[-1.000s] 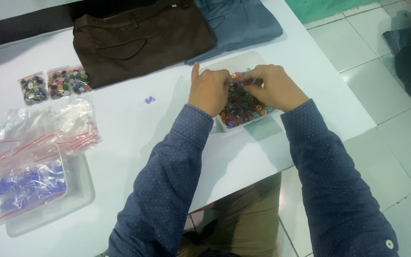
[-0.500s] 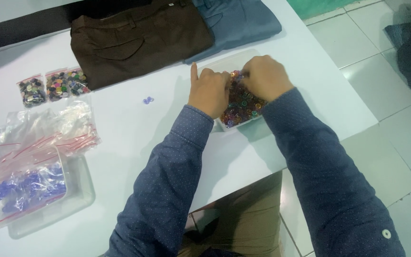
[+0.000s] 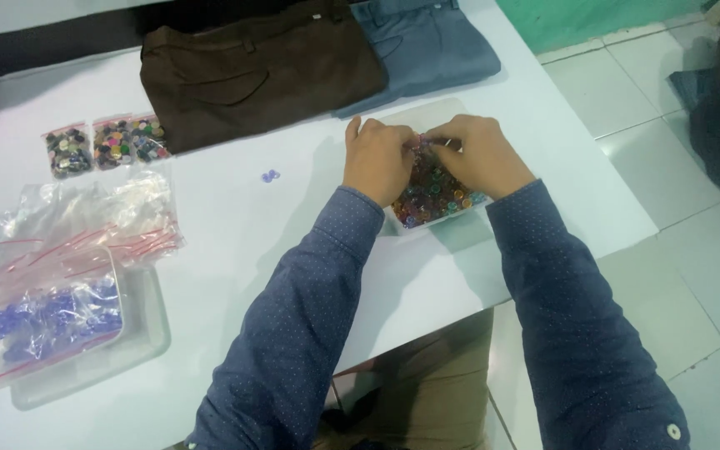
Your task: Sorting small colorful buttons from a container and placing them into small plastic bags
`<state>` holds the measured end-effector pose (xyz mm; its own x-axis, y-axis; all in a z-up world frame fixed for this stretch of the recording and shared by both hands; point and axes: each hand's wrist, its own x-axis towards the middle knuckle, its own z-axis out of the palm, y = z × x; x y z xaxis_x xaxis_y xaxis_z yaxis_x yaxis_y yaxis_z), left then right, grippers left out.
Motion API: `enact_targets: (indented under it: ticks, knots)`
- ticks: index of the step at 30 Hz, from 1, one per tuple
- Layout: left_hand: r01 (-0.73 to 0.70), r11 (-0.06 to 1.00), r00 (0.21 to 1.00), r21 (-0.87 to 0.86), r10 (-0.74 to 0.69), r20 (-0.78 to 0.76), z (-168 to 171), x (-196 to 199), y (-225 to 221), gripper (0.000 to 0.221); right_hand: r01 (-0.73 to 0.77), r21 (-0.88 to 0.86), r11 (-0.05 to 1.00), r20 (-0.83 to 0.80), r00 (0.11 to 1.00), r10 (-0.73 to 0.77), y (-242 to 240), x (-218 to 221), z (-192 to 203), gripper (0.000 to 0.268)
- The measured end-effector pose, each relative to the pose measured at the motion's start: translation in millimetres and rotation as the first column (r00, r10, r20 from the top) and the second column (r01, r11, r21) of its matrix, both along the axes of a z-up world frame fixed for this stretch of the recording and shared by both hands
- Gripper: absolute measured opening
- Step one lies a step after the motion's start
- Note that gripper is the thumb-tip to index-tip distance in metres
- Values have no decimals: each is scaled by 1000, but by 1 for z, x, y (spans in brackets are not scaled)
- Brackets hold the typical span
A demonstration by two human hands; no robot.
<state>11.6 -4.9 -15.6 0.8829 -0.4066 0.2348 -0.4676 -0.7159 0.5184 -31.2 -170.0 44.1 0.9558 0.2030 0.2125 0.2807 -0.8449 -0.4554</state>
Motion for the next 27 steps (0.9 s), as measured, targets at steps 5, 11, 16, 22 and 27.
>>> enact_targets:
  ticks: [5,11,16,22,27]
  knots:
    - [1,999,1000,-54,-2,-12,1,-1,4,16,75,235,969,-150,988,-40,2,-4,-4,26]
    - [-24,992,999,-126,28,28,6,-5,2,15,159,463,872,-180,980,-83,-3,8,-38,26]
    - [-77,988,993,-131,88,83,-3,-7,-6,17,127,491,862,-126,989,-74,1,1,-33,23]
    - [-77,947,948,-311,166,273,-17,-4,-4,16,112,594,796,-70,994,-88,7,4,-40,21]
    - [-41,919,932,-392,177,318,-26,-6,28,16,118,636,763,-74,993,-92,45,-13,-14,22]
